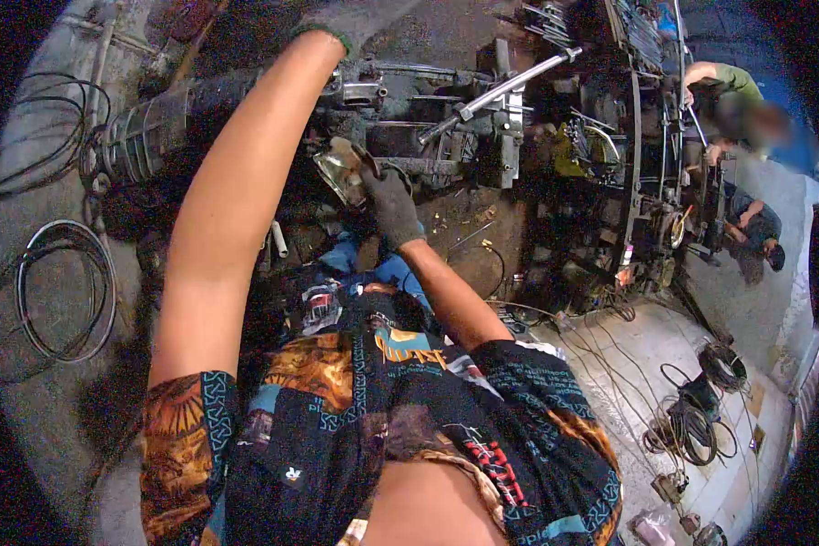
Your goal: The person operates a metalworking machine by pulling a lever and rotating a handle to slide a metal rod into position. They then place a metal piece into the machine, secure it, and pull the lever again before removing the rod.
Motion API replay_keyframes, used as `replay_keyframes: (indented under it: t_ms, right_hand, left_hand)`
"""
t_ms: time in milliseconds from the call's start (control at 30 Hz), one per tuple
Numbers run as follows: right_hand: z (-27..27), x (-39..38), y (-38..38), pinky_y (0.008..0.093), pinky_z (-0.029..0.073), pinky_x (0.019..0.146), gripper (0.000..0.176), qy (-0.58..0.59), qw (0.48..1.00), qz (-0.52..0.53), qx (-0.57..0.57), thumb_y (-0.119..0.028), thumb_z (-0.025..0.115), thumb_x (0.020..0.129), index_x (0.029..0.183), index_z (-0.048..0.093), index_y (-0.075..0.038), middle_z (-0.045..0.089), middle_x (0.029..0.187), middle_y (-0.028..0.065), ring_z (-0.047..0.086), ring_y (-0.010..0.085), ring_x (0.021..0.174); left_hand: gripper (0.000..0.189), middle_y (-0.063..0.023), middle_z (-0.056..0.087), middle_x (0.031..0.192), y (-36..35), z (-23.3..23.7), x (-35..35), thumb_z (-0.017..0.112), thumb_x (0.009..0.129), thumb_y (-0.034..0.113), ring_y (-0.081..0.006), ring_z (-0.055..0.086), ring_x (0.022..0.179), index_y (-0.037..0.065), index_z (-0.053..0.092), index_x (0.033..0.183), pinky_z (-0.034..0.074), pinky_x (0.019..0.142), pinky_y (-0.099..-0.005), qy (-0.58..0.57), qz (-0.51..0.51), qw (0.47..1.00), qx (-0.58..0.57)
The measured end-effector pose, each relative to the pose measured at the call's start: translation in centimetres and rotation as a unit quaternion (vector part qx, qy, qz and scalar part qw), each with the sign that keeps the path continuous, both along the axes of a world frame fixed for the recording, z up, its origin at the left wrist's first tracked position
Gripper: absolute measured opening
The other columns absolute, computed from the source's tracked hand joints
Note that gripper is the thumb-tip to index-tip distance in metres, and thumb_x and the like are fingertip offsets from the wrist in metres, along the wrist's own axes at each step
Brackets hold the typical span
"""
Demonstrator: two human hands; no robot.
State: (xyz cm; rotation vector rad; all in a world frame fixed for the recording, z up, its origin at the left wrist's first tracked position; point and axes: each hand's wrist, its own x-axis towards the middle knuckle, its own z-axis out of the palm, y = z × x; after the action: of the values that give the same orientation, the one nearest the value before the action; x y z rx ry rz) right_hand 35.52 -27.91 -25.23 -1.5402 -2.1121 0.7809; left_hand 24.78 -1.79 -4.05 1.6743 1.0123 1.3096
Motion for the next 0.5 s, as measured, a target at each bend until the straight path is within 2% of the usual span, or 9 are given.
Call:
replay_keyframes:
  t_ms: [33, 100, 133, 267, 333, 367, 400, 467, 500]
  right_hand:
    - [-0.6, -0.2, -0.3, 0.0487, 0.051, 0.084, 0.052, -0.001, 1.0, 0.002, 0.004, -0.005, 0.056, 0.087, 0.138, 0.052, -0.016, 0.055, 0.114, 0.0231, 0.059, 0.0463, 0.097]
    - [-1.1, -0.6, -0.5, 0.0492, 0.049, 0.086, 0.053, 0.002, 0.997, 0.082, 0.003, -0.006, 0.057, 0.086, 0.138, 0.052, -0.015, 0.055, 0.115, 0.024, 0.058, 0.0454, 0.1]
    - [2.6, -1.1, 0.3, 0.0475, 0.048, 0.09, 0.047, 0.111, 0.992, 0.065, 0.005, -0.008, 0.058, 0.087, 0.134, 0.056, -0.013, 0.057, 0.114, 0.0239, 0.057, 0.0443, 0.101]
    - [-0.8, 0.4, -0.7, 0.0448, 0.048, 0.092, 0.044, 0.035, 0.997, 0.022, -0.065, -0.011, 0.06, 0.087, 0.131, 0.058, -0.008, 0.06, 0.112, 0.0224, 0.058, 0.042, 0.104]
    - [-1.0, 2.0, -0.8, 0.0484, 0.049, 0.096, 0.039, 0.057, 0.995, -0.014, -0.086, -0.022, 0.059, 0.093, 0.129, 0.061, -0.008, 0.064, 0.122, 0.0246, 0.059, 0.0446, 0.113]
    - [-1.7, 2.9, -0.8, 0.0484, 0.049, 0.096, 0.039, 0.054, 0.995, -0.013, -0.082, -0.022, 0.059, 0.093, 0.129, 0.061, -0.008, 0.064, 0.122, 0.0246, 0.059, 0.0446, 0.113]
    - [-2.8, 3.9, -0.8, 0.0479, 0.05, 0.094, 0.039, 0.072, 0.991, -0.039, -0.106, -0.023, 0.061, 0.092, 0.127, 0.063, -0.006, 0.065, 0.121, 0.025, 0.06, 0.0428, 0.113]
    - [0.8, 4.3, 0.2, 0.0466, 0.053, 0.087, 0.039, 0.118, 0.971, -0.066, -0.197, -0.027, 0.066, 0.089, 0.121, 0.067, -0.005, 0.067, 0.119, 0.0238, 0.064, 0.0401, 0.109]
    - [-0.8, 4.5, 0.9, 0.0466, 0.053, 0.087, 0.039, 0.118, 0.971, -0.067, -0.197, -0.027, 0.066, 0.089, 0.121, 0.067, -0.005, 0.067, 0.119, 0.0238, 0.064, 0.0401, 0.109]
  left_hand:
    - [0.027, -0.0055, 0.062, 0.092, 0.0, -0.2, -0.2, 0.061, 0.099, 0.028, -0.0161, 0.067, 0.085, 0.002, 0.062, 0.105, 0.053, 0.077, -0.0329, -0.009, 0.005, 1.0, 0.001]
    - [0.027, -0.0062, 0.063, 0.095, 0.0, -0.2, -0.6, 0.061, 0.099, 0.028, -0.0173, 0.067, 0.087, 0.002, 0.062, 0.105, 0.053, 0.078, -0.0336, 0.007, -0.002, 0.999, 0.032]
    - [0.027, -0.007, 0.063, 0.098, 0.1, -0.2, -0.9, 0.061, 0.099, 0.028, -0.0186, 0.066, 0.089, 0.001, 0.062, 0.106, 0.053, 0.079, -0.0342, 0.024, -0.011, 0.998, 0.059]
    - [0.027, -0.0091, 0.063, 0.1, 0.1, -1.7, -1.7, 0.061, 0.098, 0.027, -0.0207, 0.065, 0.092, 0.001, 0.062, 0.106, 0.052, 0.081, -0.0356, 0.071, 0.03, 0.991, 0.107]
    - [0.027, -0.0118, 0.063, 0.099, -0.5, -1.3, -2.4, 0.062, 0.097, 0.027, -0.022, 0.064, 0.095, 0.001, 0.061, 0.106, 0.051, 0.083, -0.0366, 0.09, 0.008, 0.988, 0.122]
    - [0.027, -0.0118, 0.063, 0.099, -0.7, -1.4, -2.6, 0.062, 0.097, 0.027, -0.022, 0.064, 0.095, 0.001, 0.061, 0.106, 0.051, 0.083, -0.0366, 0.088, 0.011, 0.988, 0.126]
    - [0.028, -0.012, 0.062, 0.099, -0.7, -1.9, -2.6, 0.062, 0.097, 0.027, -0.0224, 0.064, 0.094, 0.001, 0.061, 0.106, 0.051, 0.083, -0.0365, 0.073, 0.004, 0.992, 0.098]
    - [0.028, -0.0122, 0.062, 0.098, -1.2, -1.7, -3.1, 0.062, 0.098, 0.028, -0.0228, 0.064, 0.094, 0.001, 0.06, 0.106, 0.051, 0.084, -0.0365, 0.058, -0.003, 0.996, 0.071]
    - [0.03, -0.0121, 0.063, 0.099, -2.0, -1.0, -3.5, 0.062, 0.098, 0.029, -0.0227, 0.064, 0.096, 0.001, 0.06, 0.108, 0.051, 0.084, -0.0364, 0.071, -0.014, 0.997, 0.039]
